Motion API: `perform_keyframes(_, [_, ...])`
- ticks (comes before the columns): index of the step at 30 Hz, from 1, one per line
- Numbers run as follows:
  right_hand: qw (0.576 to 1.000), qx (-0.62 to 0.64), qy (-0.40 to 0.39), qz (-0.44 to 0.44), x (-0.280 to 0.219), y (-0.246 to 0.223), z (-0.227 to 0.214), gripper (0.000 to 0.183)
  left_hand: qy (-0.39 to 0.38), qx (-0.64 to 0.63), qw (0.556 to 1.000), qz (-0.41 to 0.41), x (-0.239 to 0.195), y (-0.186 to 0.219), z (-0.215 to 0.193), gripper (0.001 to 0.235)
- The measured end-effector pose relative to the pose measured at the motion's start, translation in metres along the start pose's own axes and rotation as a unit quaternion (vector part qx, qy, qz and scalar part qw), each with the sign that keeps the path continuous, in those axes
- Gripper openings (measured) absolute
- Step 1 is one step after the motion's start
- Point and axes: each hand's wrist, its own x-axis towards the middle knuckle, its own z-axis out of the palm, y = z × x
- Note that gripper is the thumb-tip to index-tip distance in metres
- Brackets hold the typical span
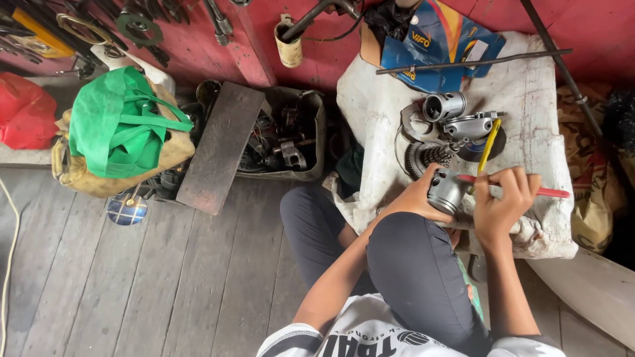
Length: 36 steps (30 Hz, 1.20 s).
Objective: Sanding and cleaning a motorcycle piston using a handheld rotary power tool
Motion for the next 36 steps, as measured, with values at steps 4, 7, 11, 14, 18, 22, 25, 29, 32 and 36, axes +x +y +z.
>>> perform_keyframes(4, [1.000, 0.004, 0.009, 0.012, -0.010, -0.007, 0.006, 0.029, 0.000, -0.020, 1.000, -0.001, 0.000, -0.001, -0.003, 0.099])
perform_keyframes(7, [1.000, 0.005, -0.004, -0.008, -0.018, -0.011, 0.008, 0.031, -0.006, -0.046, 0.999, -0.004, -0.009, 0.018, -0.008, 0.099])
perform_keyframes(11, [1.000, -0.019, -0.007, -0.008, 0.001, -0.007, 0.002, 0.028, -0.007, -0.010, 1.000, -0.005, 0.006, -0.020, -0.001, 0.110])
perform_keyframes(14, [1.000, 0.003, 0.007, 0.011, 0.010, -0.015, 0.001, 0.026, 0.005, 0.004, 1.000, 0.004, 0.007, -0.028, 0.001, 0.112])
perform_keyframes(18, [1.000, 0.010, -0.012, 0.017, -0.019, -0.008, 0.013, 0.025, 0.007, 0.008, 1.000, -0.017, 0.000, -0.013, -0.003, 0.120])
perform_keyframes(22, [0.999, -0.001, -0.036, -0.009, -0.012, -0.003, 0.006, 0.028, -0.010, -0.071, 0.997, 0.009, 0.000, -0.011, -0.005, 0.101])
perform_keyframes(25, [0.999, 0.002, -0.038, 0.004, 0.005, -0.011, -0.003, 0.024, -0.005, -0.041, 0.999, 0.019, 0.009, -0.033, 0.001, 0.106])
perform_keyframes(29, [0.999, -0.012, -0.048, 0.005, -0.013, -0.001, 0.011, 0.024, -0.002, -0.037, 0.999, 0.023, 0.007, -0.029, 0.001, 0.106])
perform_keyframes(32, [0.996, 0.056, -0.068, 0.015, -0.015, -0.047, -0.017, 0.022, -0.015, -0.098, 0.995, 0.011, -0.022, 0.033, -0.012, 0.083])
perform_keyframes(36, [0.999, 0.018, -0.044, 0.009, -0.011, -0.005, 0.000, 0.029, -0.010, -0.011, 1.000, -0.011, 0.008, -0.029, 0.004, 0.110])
